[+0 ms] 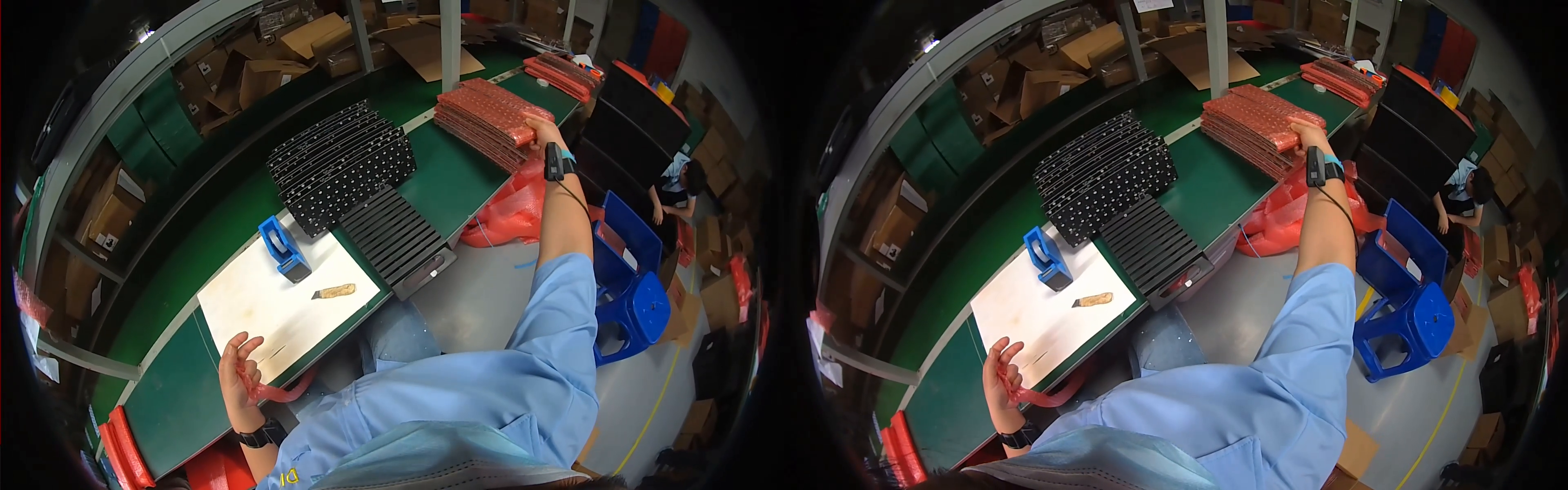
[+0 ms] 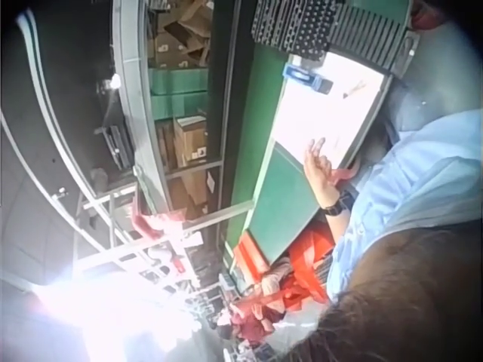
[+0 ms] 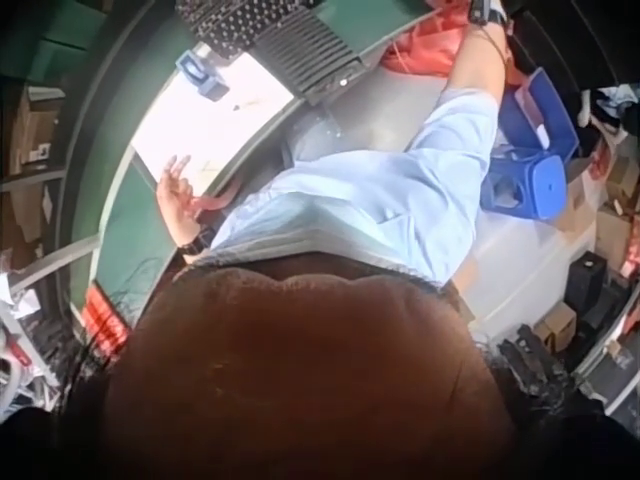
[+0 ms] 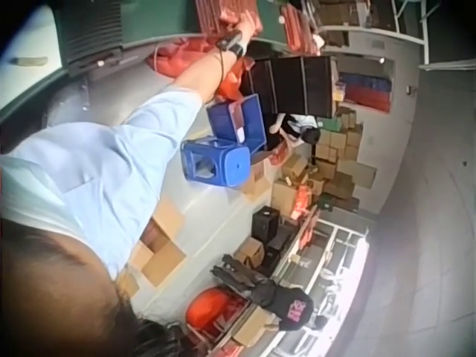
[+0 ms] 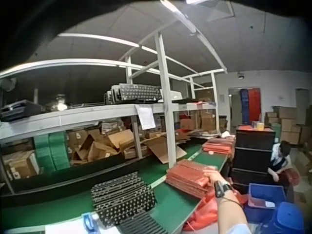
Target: The person wraps circuit boards in bubble wrap, secures the wrap with tape, and stacks them. They then wrap a stack of multiple circuit boards together in bubble wrap and place the bundle on a pile.
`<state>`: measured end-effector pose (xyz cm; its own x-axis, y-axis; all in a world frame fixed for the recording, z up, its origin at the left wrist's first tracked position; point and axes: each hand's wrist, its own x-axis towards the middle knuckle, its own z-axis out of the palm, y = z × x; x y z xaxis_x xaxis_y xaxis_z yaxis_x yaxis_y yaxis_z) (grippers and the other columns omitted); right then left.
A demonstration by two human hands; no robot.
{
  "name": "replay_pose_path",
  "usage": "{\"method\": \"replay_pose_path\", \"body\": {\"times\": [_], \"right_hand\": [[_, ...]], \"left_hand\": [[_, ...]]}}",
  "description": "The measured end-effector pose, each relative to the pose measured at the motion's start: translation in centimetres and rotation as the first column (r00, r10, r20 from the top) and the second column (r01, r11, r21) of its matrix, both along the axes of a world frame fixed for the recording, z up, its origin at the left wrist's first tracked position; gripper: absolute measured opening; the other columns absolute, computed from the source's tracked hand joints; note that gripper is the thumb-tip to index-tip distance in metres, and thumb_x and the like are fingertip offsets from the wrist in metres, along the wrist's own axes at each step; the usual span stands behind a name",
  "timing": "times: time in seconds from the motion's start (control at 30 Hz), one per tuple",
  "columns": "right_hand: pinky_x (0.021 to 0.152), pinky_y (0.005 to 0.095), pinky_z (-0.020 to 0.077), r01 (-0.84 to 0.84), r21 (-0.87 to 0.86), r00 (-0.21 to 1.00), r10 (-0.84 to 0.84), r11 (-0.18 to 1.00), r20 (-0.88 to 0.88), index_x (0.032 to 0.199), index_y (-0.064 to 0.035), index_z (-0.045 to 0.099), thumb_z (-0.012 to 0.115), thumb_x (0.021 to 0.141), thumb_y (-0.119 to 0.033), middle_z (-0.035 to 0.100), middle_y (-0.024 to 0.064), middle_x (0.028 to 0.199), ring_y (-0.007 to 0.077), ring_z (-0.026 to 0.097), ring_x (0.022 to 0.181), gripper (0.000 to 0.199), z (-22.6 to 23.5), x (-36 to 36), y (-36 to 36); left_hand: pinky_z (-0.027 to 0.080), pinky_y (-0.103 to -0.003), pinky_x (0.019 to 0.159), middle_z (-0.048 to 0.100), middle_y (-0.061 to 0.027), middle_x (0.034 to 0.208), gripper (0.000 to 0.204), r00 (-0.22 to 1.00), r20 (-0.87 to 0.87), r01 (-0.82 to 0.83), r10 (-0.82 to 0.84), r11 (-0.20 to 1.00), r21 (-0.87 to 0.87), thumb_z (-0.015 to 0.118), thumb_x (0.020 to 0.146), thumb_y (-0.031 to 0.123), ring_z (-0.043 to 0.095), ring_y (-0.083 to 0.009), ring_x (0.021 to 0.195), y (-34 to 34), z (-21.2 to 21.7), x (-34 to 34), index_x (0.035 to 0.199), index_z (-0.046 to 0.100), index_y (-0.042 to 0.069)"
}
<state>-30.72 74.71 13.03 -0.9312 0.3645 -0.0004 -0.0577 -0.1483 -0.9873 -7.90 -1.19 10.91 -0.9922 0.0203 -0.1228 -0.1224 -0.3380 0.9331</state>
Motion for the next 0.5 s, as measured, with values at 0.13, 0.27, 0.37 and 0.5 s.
{"method": "replay_pose_path", "body": {"times": [0.13, 0.27, 0.37, 0.5], "right_hand": [[0.067, 0.0378, 0.0485, 0.125, 0.955, 0.886, -0.464, 0.27, 0.015, 0.114, -0.0116, 0.066, 0.061, 0.086, -0.029, 0.065, 0.0084, 0.102, 0.0259, 0.062, 0.082, 0.034, -0.5, 0.0, -0.2], [0.096, 0.054, 0.0334, 0.22, 0.894, 0.733, -0.539, -0.39, -0.415, 0.102, -0.0156, 0.069, 0.066, 0.079, -0.039, 0.044, 0.011, 0.139, 0.0287, 0.039, 0.127, 0.033, 1.5, 2.2, -11.5], [0.094, 0.0502, 0.0362, 0.203, 0.871, 0.801, -0.436, -0.446, -0.41, 0.103, -0.0173, 0.068, 0.063, 0.081, -0.033, 0.054, 0.0098, 0.126, 0.0284, 0.046, 0.12, 0.027, -1.0, 2.1, -13.2], [0.098, 0.0487, 0.0345, 0.25, 0.94, 0.856, -0.4, -0.232, -0.326, 0.108, -0.0178, 0.066, 0.054, 0.086, -0.022, 0.061, 0.0097, 0.116, 0.0263, 0.052, 0.114, 0.025, -3.1, 0.6, -8.9]], "left_hand": [[0.021, -0.016, 0.035, 0.067, -0.0178, 0.108, 0.035, 0.999, 0.006, 0.036, -0.036, 0.999, 0.014, 0.044, 0.1, 0.029, 0.027, -0.0015, 0.039, 0.3, -0.3, -0.4, 0.121, 0.053, 0.003], [0.021, -0.017, 0.035, 0.066, -0.0177, 0.109, 0.036, 0.999, 0.022, 0.032, -0.032, 0.999, -0.009, 0.044, 0.1, 0.03, 0.027, -0.0017, 0.039, 0.1, -0.5, 0.4, 0.122, 0.053, 0.003], [0.021, -0.017, 0.034, 0.066, -0.0176, 0.109, 0.038, 0.999, 0.04, -0.015, 0.016, 1.0, -0.024, 0.044, 0.1, 0.032, 0.027, -0.0016, 0.039, -0.4, -1.3, 0.4, 0.124, 0.052, 0.003], [0.021, -0.017, 0.034, 0.065, -0.0179, 0.112, 0.041, 0.998, -0.008, 0.055, -0.056, 0.997, -0.054, 0.045, 0.1, 0.033, 0.027, -0.0017, 0.039, -0.5, -1.0, -0.6, 0.125, 0.052, 0.003]]}}
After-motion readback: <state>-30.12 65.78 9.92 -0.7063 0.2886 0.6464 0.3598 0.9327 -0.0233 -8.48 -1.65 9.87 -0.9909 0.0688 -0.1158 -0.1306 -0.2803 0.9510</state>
